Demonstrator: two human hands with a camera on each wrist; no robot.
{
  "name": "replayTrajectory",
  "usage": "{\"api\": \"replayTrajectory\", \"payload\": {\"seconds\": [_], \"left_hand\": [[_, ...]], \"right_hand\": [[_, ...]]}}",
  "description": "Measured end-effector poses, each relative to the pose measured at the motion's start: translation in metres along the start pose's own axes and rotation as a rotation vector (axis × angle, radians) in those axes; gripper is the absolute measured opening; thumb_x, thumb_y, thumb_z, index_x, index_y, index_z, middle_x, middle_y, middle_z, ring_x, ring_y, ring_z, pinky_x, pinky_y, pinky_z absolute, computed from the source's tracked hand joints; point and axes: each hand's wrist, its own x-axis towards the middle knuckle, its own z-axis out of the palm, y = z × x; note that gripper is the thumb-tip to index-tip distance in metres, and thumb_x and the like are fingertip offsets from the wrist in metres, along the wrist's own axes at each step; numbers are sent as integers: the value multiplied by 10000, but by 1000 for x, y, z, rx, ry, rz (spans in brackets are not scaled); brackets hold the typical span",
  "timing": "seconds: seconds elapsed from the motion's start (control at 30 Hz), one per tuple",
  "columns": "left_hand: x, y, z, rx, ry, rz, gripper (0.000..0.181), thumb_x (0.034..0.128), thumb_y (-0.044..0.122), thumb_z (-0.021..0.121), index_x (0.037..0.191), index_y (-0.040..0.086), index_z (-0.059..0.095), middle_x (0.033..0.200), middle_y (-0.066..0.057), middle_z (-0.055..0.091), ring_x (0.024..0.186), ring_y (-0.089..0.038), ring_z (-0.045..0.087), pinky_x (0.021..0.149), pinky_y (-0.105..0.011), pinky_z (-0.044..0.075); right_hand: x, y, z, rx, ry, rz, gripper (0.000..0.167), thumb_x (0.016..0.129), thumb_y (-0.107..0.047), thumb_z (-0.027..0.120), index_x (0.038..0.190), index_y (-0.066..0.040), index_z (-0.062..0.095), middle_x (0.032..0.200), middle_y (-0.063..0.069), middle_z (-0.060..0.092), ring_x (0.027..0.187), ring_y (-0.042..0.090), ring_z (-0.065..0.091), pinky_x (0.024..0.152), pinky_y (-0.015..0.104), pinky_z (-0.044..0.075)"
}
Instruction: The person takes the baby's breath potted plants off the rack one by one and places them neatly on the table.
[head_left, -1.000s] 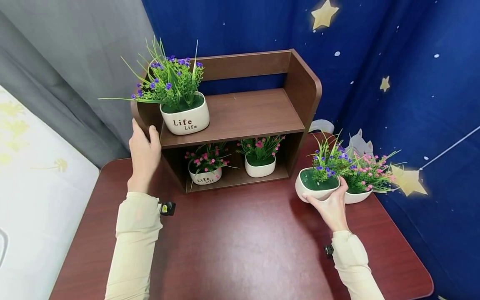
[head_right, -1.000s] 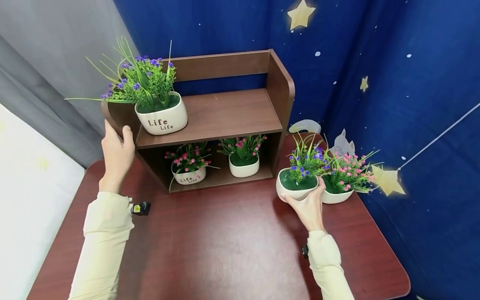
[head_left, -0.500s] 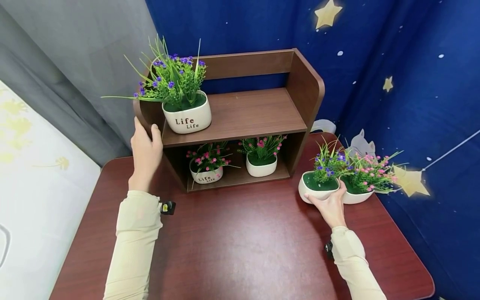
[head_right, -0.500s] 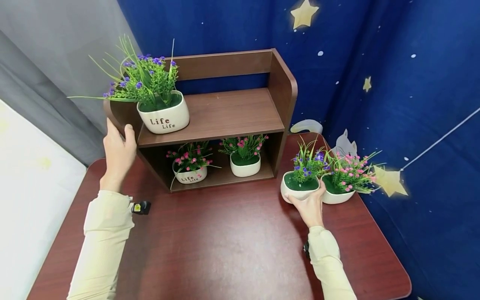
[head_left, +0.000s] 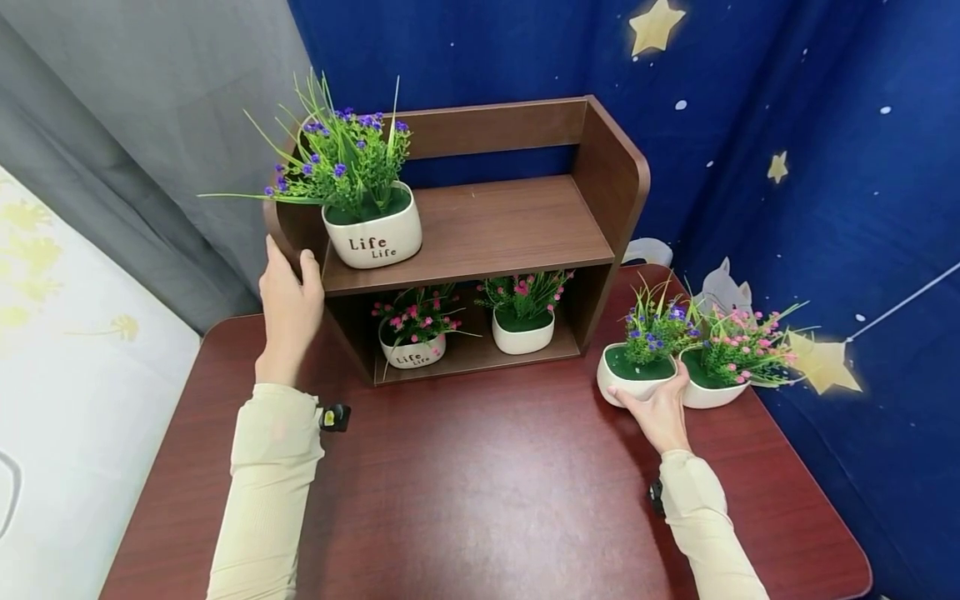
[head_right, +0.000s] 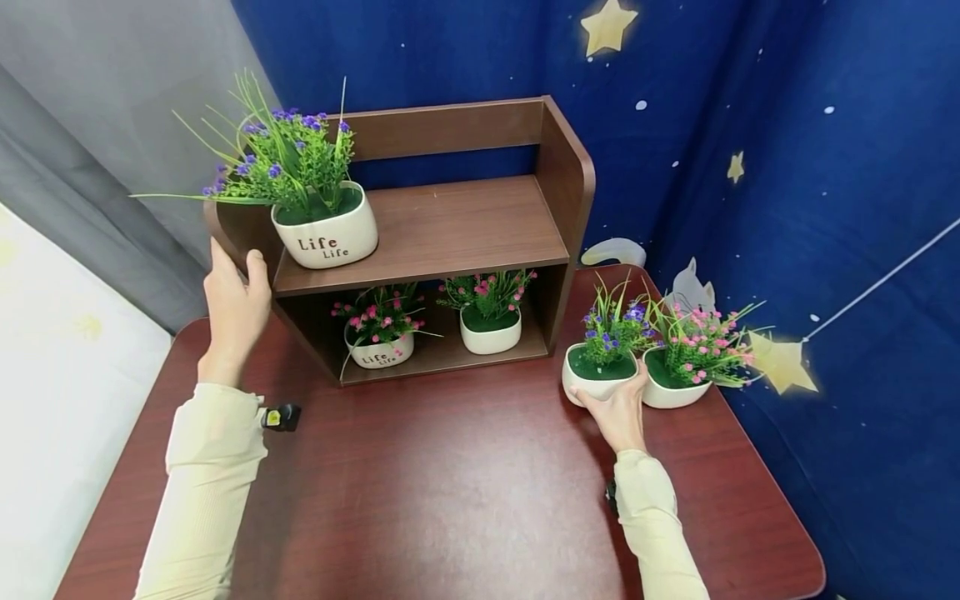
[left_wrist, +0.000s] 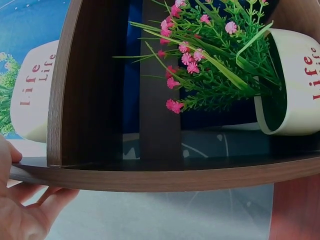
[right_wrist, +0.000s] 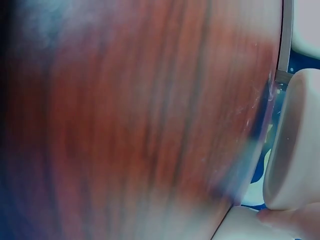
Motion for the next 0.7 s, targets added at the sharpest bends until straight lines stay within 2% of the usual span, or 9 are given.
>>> {"api": "replayTrajectory", "payload": {"seconds": [0.2,0.47,0.7], "left_hand": [[0,1,-1,1,5,-2,548,965,286,389,1419,-7,298,1271,-242,502,1167,-363,479,968,-467,343],[-1,0,0,14,-11,-9,590,968,301,381,1443,-21,245,1341,-234,447,1214,-366,435,1008,-448,311],[0,-2,1,8,13,14,541,961,286,395,1413,1,313,1252,-232,520,1146,-376,495,962,-475,349]], "right_hand": [[2,3,1,10,-40,-10,1124,610,-201,875,1386,70,108,1408,267,192,1296,354,239,1062,426,187],[-1,6,0,-24,-56,23,1136,602,-211,878,1374,86,99,1396,289,203,1287,377,260,1057,434,198],[-3,8,-4,-97,-120,87,1166,631,-260,851,1372,104,27,1379,355,194,1266,455,271,1044,478,218]]}}
